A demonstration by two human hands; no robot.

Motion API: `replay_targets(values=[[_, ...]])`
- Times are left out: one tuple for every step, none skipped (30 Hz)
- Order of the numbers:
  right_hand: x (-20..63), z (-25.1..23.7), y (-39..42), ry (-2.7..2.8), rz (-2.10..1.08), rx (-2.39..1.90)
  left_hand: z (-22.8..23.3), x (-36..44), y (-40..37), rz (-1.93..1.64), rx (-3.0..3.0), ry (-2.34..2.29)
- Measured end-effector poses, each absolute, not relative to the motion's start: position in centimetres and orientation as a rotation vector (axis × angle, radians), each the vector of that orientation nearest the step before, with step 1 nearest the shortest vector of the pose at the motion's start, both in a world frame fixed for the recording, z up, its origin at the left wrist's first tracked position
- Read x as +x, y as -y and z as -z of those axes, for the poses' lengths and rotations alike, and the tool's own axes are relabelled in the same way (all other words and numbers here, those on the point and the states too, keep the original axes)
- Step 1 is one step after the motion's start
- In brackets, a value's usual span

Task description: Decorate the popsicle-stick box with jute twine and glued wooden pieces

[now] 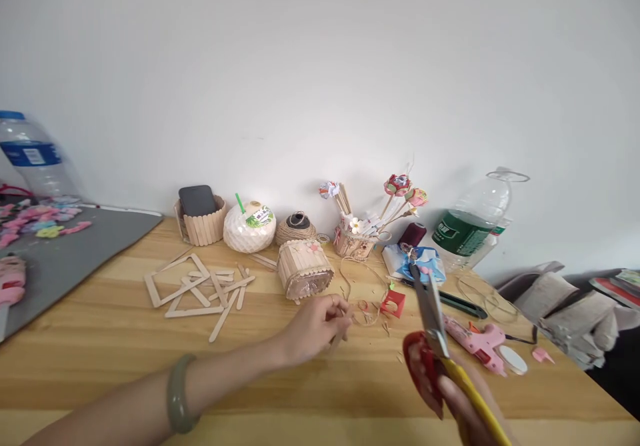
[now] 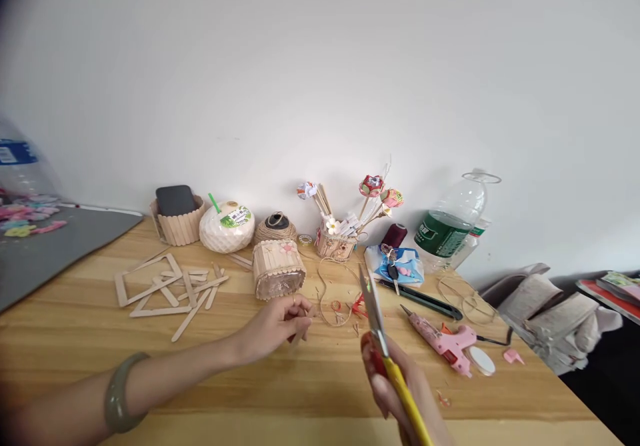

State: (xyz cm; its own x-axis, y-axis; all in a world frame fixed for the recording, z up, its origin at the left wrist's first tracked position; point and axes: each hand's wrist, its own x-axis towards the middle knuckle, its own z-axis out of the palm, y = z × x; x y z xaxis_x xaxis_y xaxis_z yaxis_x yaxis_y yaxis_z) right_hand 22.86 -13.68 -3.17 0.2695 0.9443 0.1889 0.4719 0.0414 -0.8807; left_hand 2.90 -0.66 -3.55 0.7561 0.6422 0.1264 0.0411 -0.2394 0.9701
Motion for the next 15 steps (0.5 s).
replay_targets(values=[[21.6, 2.8, 13.1, 1.292, -0.715, -1.527, 3.5, 2.6, 0.6, -0.633, 1.701, -0.539], [20.5, 2.5, 12.4, 1.269, -0.799, -1.467, 3.4, 2.2, 0.5, -0.656, 1.651, -0.537], [19.6, 2.2, 11.6, 1.272, -0.853, -1.404, 3.3, 1.9, 0.4, -0.687, 1.596, -0.535], [18.9, 1.9, 10.8, 1.263, -0.878, -1.374, 3.1, 1.7, 0.3, -0.723, 1.541, -0.532], [18.4, 1.7, 10.0, 1.255, -0.871, -1.334, 2.9, 1.4, 0.3, -0.759, 1.495, -0.532], [18.2, 1.6, 9.1, 1.269, -0.858, -1.290, 2.8, 1.3, 0.3, -0.792, 1.464, -0.536], [18.0, 1.5, 8.2, 1.282, -0.834, -1.247, 2.7, 1.1, 0.4, -0.817, 1.452, -0.547], [18.0, 1.4, 7.3, 1.302, -0.809, -1.204, 2.6, 1.0, 0.4, -0.830, 1.445, -0.556], [18.1, 1.3, 6.5, 1.322, -0.792, -1.167, 2.7, 1.0, 0.5, -0.825, 1.442, -0.561], [18.1, 1.2, 5.7, 1.341, -0.781, -1.140, 2.8, 1.0, 0.5, -0.806, 1.434, -0.560], [18.2, 1.1, 5.0, 1.354, -0.781, -1.125, 3.0, 1.1, 0.6, -0.775, 1.421, -0.555], [18.2, 0.9, 4.4, 1.358, -0.791, -1.128, 3.3, 1.2, 0.7, -0.740, 1.401, -0.548], [18.2, 0.7, 3.8, 1.353, -0.807, -1.150, 3.5, 1.3, 0.8, -0.708, 1.370, -0.545], [18.1, 0.5, 3.4, 1.344, -0.826, -1.186, 3.8, 1.5, 0.8, -0.684, 1.332, -0.550], [18.0, 0.3, 3.1, 1.331, -0.846, -1.223, 4.0, 1.6, 0.9, -0.674, 1.291, -0.562]])
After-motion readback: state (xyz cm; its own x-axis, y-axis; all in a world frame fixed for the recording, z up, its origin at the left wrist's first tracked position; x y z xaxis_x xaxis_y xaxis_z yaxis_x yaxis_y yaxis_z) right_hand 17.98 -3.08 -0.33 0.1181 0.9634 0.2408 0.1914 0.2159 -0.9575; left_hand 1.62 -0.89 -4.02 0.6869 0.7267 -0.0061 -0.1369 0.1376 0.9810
